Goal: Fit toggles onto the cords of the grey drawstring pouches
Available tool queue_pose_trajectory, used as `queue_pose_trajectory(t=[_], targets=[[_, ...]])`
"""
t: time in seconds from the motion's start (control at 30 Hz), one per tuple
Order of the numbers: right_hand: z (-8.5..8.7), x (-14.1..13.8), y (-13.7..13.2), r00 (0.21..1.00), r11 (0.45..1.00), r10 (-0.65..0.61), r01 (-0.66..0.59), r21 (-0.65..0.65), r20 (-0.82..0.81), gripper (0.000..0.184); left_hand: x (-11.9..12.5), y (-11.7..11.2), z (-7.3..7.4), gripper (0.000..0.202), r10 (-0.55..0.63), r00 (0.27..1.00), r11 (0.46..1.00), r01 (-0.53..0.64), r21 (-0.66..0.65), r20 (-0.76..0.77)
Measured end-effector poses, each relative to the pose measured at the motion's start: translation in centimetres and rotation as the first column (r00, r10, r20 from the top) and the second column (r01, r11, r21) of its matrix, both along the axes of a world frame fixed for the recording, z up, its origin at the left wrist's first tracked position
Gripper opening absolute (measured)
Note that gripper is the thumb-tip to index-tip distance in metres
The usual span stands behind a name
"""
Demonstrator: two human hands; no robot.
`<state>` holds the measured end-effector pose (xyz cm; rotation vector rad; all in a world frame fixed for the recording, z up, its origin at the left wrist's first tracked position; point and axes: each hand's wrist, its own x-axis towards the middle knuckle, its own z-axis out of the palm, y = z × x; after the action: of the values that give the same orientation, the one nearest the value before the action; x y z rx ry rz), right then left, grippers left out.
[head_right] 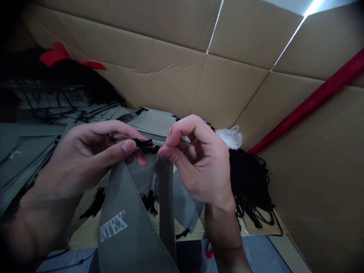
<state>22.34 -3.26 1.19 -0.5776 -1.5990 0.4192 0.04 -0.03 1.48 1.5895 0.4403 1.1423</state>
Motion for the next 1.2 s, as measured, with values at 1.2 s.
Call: queue_pose_trajectory(t=[1.2], targets=[[-0.5, 1.1, 0.0, 0.933, 0.997, 0.079, -0.07, -0.039, 0.35, 0.044, -0.1, 0.2, -0.7, 0.033, 0.065, 0.996, 0.985, -0.054, 0.164, -0.063]])
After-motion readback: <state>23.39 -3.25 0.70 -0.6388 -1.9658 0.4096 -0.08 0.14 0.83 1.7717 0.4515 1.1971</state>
